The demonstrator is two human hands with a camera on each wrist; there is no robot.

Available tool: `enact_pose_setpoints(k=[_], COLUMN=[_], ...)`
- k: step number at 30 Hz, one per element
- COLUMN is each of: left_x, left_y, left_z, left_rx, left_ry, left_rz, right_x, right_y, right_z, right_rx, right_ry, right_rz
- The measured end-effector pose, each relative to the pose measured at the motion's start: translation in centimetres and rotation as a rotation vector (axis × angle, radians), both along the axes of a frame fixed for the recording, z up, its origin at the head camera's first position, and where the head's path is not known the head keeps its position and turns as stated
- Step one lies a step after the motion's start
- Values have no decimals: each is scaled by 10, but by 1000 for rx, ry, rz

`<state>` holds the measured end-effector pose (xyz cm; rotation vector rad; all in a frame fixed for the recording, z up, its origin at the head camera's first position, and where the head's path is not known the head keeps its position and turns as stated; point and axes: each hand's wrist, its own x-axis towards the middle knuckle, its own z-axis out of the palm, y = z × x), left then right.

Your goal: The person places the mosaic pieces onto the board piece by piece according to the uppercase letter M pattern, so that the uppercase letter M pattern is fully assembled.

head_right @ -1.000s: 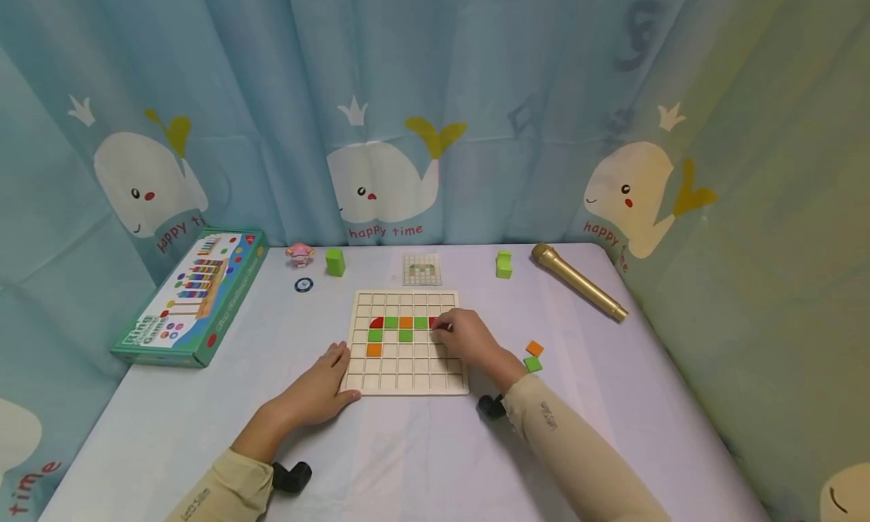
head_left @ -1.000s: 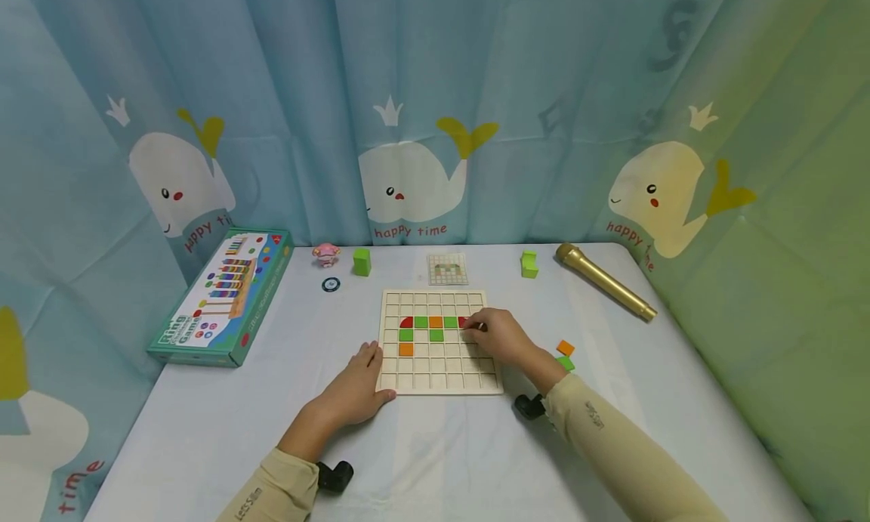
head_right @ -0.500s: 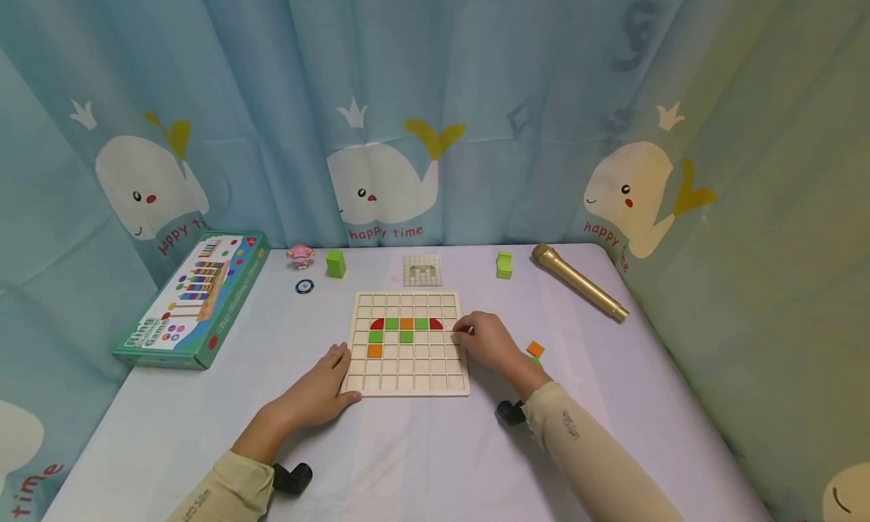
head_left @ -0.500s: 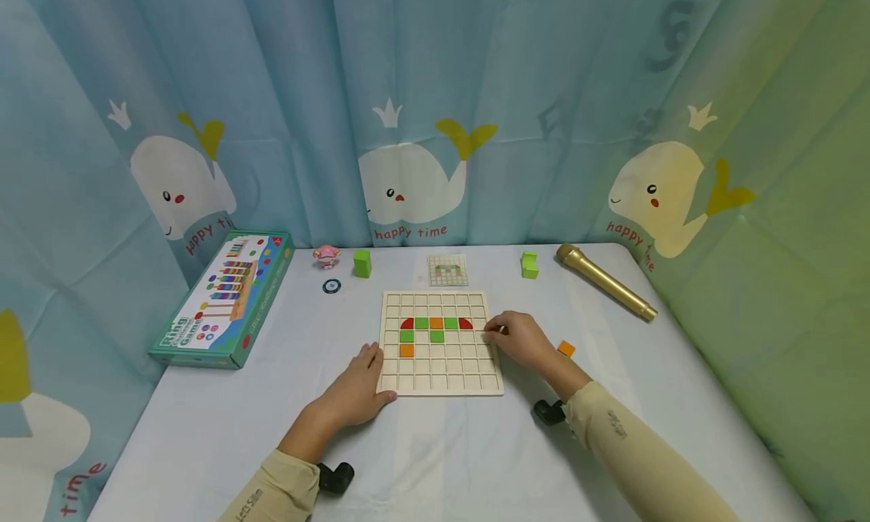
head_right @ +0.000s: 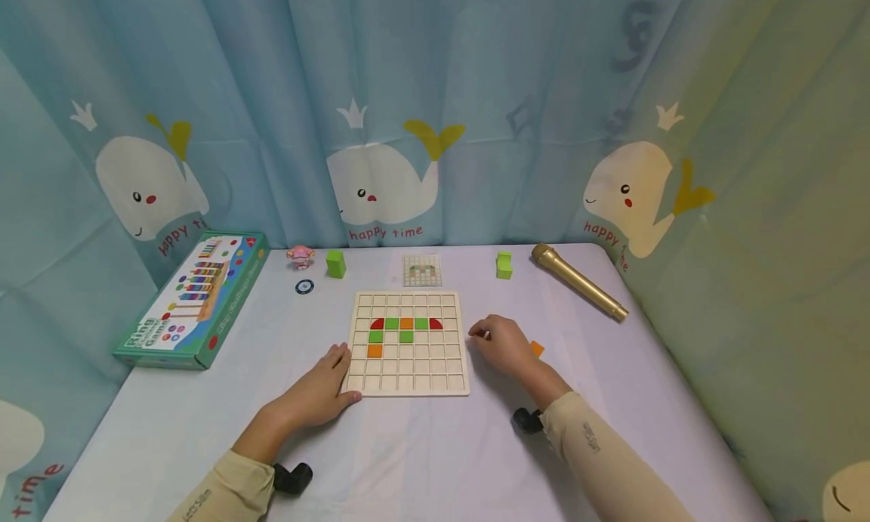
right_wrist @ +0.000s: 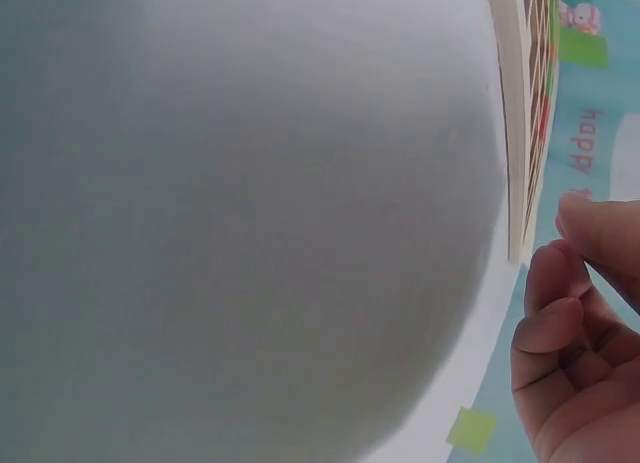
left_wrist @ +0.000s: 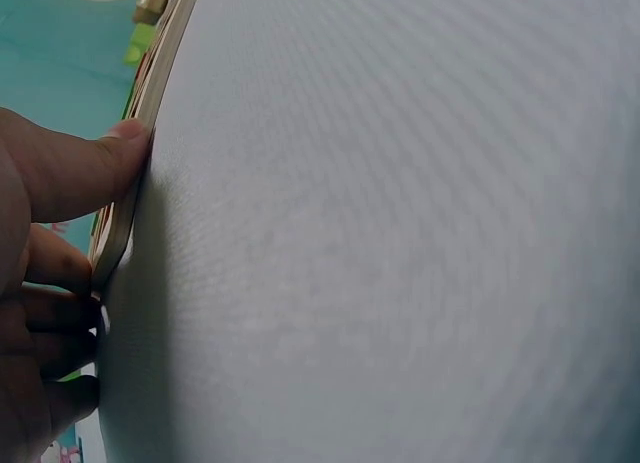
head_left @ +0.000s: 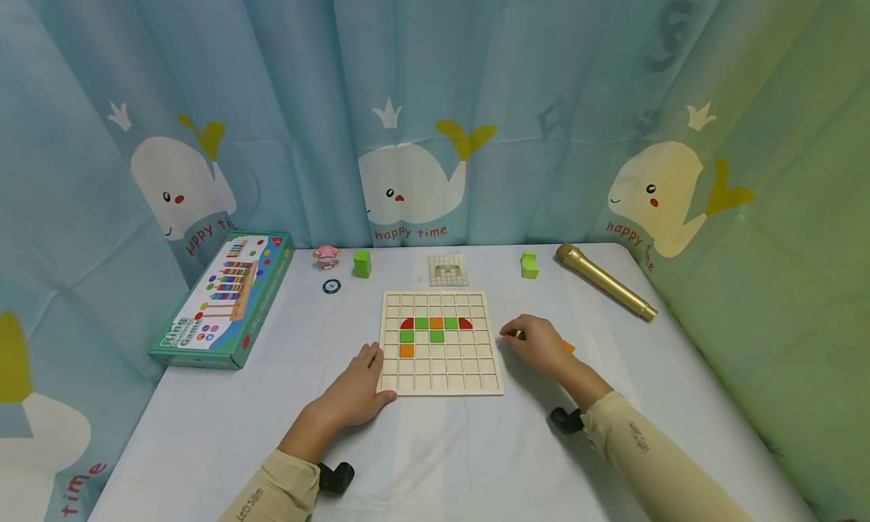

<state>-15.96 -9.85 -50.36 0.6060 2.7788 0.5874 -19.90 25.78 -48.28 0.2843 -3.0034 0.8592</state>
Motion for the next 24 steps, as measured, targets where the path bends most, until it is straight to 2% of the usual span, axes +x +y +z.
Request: enact_pose_setpoints(k=[7, 15, 24], left_x=[0, -1, 0], left_y=[0, 0, -1], left_z=[0, -1, 0], left_rx=[3, 7, 11], left_ry=[-7, -4, -13], left_rz=[1, 5, 8], right_x=[8, 14, 26], right_y=[17, 35, 47], right_z=[4, 1, -1], right_rx=[0, 19, 2], right_ry=[30, 58, 50], right_rz=[-22, -35, -67])
